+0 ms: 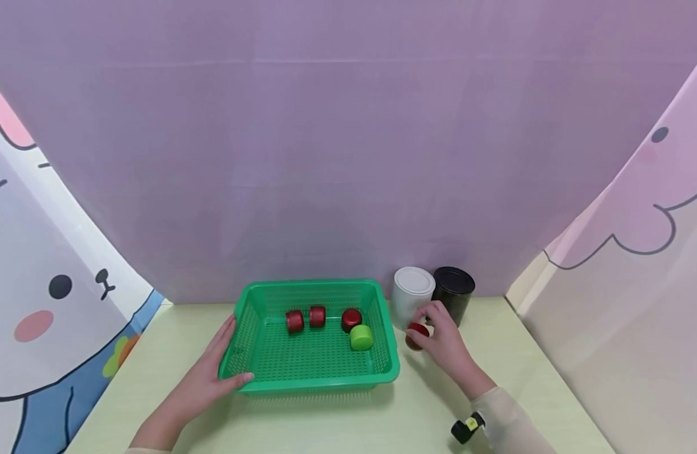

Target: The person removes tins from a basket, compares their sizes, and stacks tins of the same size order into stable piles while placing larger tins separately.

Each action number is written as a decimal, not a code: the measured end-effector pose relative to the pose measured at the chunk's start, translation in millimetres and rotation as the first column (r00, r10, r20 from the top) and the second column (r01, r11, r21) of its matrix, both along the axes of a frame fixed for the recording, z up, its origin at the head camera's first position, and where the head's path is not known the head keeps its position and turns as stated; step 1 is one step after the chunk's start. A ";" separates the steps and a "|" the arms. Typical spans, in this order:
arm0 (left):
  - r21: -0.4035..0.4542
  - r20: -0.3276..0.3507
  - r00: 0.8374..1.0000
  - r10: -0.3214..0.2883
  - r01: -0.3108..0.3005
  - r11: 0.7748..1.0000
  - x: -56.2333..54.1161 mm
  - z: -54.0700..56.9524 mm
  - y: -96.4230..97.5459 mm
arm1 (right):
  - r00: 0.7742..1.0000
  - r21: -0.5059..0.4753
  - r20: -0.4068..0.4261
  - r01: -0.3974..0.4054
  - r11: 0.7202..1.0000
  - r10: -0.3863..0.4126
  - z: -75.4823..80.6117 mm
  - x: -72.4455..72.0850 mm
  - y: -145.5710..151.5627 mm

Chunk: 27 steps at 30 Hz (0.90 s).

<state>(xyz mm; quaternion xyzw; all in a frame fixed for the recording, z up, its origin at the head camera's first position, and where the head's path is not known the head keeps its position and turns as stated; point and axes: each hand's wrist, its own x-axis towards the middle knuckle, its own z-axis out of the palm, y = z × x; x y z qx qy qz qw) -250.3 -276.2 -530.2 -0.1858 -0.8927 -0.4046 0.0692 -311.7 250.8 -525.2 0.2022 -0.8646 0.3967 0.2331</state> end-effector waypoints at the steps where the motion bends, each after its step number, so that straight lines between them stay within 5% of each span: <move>1: 0.001 0.001 1.000 0.000 0.000 1.000 0.1 0.0 0.1 | 1.000 0.000 -0.008 -0.006 1.000 0.006 2.3 0.0 -1.8; 15: -0.002 -0.005 1.000 0.002 -0.002 1.000 0.0 -0.5 0.6 | 0.986 0.089 0.031 -0.166 0.982 0.164 36.6 -3.1 -31.6; 27: 0.013 -0.009 1.000 -0.006 0.006 1.000 2.5 1.2 2.5 | 0.944 0.322 0.116 -0.331 0.887 0.310 59.0 -16.1 -63.6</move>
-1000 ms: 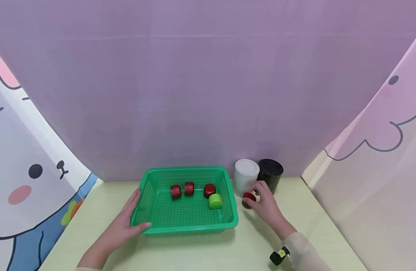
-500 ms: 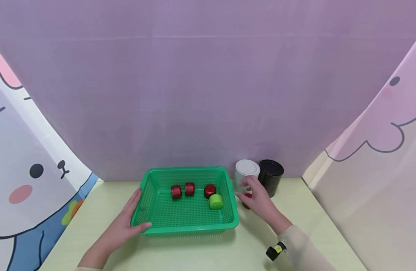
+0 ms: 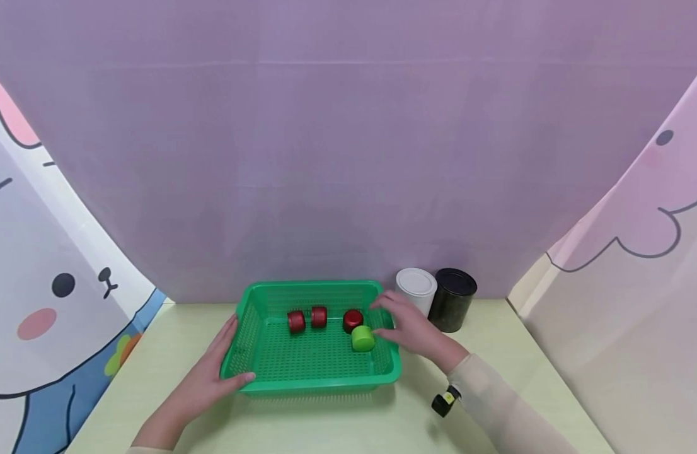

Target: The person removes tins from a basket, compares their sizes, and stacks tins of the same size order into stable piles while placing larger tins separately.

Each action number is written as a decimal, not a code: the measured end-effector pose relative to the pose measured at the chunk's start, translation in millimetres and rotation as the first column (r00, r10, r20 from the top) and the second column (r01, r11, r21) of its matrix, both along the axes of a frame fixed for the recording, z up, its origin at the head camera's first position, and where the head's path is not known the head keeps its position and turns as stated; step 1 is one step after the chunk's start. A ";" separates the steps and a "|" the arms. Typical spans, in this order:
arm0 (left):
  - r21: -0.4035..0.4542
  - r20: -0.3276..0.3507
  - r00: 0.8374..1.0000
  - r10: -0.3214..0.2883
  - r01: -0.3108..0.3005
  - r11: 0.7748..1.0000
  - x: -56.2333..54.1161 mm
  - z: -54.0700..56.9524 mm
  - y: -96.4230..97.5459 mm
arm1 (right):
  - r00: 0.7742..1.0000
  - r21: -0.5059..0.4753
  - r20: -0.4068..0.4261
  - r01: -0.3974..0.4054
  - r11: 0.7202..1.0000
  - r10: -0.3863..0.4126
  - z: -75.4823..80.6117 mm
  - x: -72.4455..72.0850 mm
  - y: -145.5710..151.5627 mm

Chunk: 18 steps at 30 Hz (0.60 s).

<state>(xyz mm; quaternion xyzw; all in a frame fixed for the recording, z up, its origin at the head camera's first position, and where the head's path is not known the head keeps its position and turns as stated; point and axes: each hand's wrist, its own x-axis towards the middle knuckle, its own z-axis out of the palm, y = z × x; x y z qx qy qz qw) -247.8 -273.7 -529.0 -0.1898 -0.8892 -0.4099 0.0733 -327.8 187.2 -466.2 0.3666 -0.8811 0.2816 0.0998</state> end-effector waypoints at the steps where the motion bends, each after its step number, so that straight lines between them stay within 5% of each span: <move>1: -0.002 -0.001 1.000 0.001 -0.001 1.000 0.0 0.3 0.1 | 1.000 0.028 0.011 -0.004 1.000 0.004 1.2 -1.6 -2.1; 7: 0.002 0.002 1.000 0.001 -0.001 1.000 0.1 0.5 -0.3 | 0.997 0.194 0.074 -0.038 0.980 0.024 1.3 -12.9 -11.7; 12: 0.001 0.000 1.000 -0.002 0.002 1.000 -0.1 0.0 -0.2 | 0.989 0.219 0.141 -0.084 0.972 0.053 3.1 -17.4 -16.3; 18: -0.002 -0.002 1.000 0.000 0.000 1.000 1.0 0.9 0.3 | 0.989 0.283 0.118 -0.117 0.952 0.087 3.2 -22.4 -20.1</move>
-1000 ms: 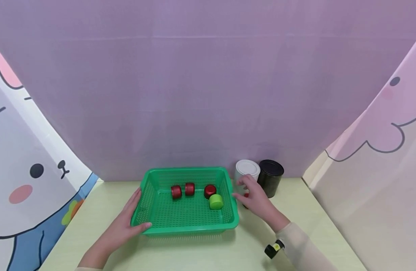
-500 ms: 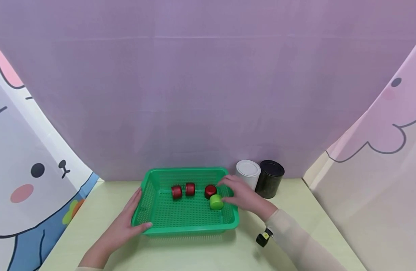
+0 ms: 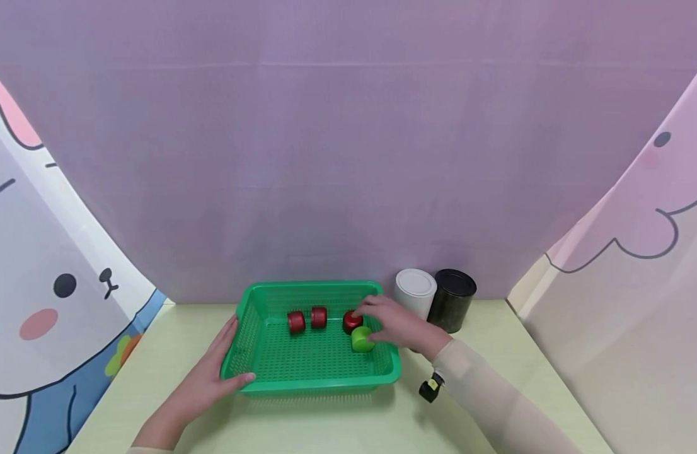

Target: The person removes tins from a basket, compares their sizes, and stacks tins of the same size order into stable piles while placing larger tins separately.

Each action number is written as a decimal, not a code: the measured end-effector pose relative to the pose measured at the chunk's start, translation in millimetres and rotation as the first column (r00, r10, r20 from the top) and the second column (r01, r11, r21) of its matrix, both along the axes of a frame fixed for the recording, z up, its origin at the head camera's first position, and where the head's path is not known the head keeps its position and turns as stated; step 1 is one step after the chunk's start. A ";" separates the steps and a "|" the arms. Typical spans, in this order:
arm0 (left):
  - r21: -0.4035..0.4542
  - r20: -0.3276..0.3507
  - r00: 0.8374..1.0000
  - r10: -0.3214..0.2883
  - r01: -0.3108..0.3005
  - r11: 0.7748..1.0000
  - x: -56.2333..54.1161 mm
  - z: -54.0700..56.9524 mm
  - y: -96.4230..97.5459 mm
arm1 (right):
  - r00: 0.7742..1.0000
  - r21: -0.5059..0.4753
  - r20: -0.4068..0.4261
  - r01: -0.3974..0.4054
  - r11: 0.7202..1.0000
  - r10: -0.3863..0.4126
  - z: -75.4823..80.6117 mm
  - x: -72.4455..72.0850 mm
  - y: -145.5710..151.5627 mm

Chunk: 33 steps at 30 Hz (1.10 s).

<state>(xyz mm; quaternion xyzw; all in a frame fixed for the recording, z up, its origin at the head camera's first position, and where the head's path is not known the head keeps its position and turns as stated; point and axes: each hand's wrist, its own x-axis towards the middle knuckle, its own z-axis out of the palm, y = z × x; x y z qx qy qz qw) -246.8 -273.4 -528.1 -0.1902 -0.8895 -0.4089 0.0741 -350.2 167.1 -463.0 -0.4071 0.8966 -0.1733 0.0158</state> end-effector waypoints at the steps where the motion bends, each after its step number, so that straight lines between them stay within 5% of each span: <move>1: 0.000 0.000 1.000 0.000 0.000 1.000 0.0 0.0 0.2 | 1.000 0.017 -0.004 -0.003 1.000 0.003 -0.1 -0.6 -0.5; 22: -0.003 -0.029 1.000 -0.002 0.002 1.000 -0.1 -2.9 -0.1 | 0.999 0.259 0.037 -0.021 0.966 0.012 -1.4 -14.8 -17.6; 33: -0.022 -0.010 1.000 0.010 -0.010 1.000 0.0 -2.7 -2.3 | 0.997 0.309 0.074 -0.001 0.951 -0.023 2.6 -9.6 -25.0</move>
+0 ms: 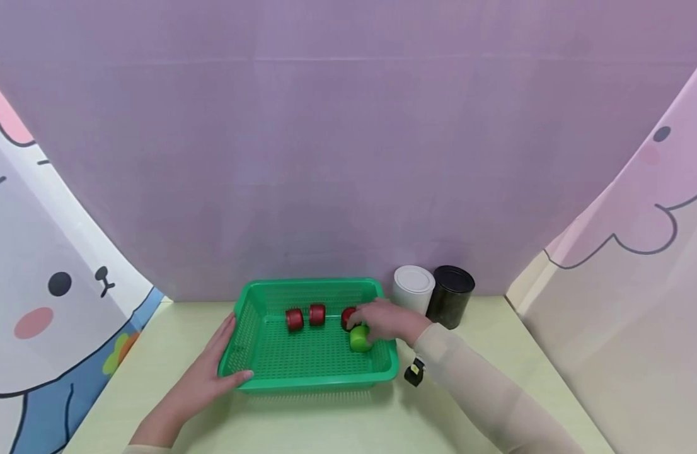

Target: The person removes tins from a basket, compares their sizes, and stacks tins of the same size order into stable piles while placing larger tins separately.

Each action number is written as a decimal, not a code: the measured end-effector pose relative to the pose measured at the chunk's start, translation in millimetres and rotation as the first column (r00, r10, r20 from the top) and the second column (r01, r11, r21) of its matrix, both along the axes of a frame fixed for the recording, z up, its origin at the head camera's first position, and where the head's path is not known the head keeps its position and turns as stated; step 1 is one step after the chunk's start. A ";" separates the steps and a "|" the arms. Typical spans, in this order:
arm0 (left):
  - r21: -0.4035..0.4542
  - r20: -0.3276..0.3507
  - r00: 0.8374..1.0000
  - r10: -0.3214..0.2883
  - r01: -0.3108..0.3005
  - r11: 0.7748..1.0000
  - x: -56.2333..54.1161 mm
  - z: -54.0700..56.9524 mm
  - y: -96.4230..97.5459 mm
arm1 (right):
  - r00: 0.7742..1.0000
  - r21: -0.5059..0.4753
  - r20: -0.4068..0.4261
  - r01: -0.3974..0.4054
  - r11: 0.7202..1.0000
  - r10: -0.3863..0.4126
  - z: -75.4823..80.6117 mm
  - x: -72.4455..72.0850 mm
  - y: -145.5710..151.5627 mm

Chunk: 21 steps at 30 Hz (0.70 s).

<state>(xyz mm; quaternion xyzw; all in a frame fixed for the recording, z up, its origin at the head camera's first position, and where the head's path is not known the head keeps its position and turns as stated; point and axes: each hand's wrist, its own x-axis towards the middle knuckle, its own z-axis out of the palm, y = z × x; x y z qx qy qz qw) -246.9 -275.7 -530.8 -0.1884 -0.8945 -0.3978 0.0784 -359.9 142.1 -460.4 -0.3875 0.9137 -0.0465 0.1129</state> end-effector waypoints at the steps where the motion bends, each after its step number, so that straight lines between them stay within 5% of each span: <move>1: 0.000 0.001 1.000 0.000 0.000 1.000 -0.1 0.0 -0.2 | 1.000 0.004 0.007 0.002 1.000 -0.002 0.7 0.4 -0.8; 21: 0.004 0.023 1.000 -0.003 0.003 1.000 -1.0 2.0 0.1 | 0.999 0.114 0.043 -0.001 0.994 -0.004 -1.8 -4.1 -6.2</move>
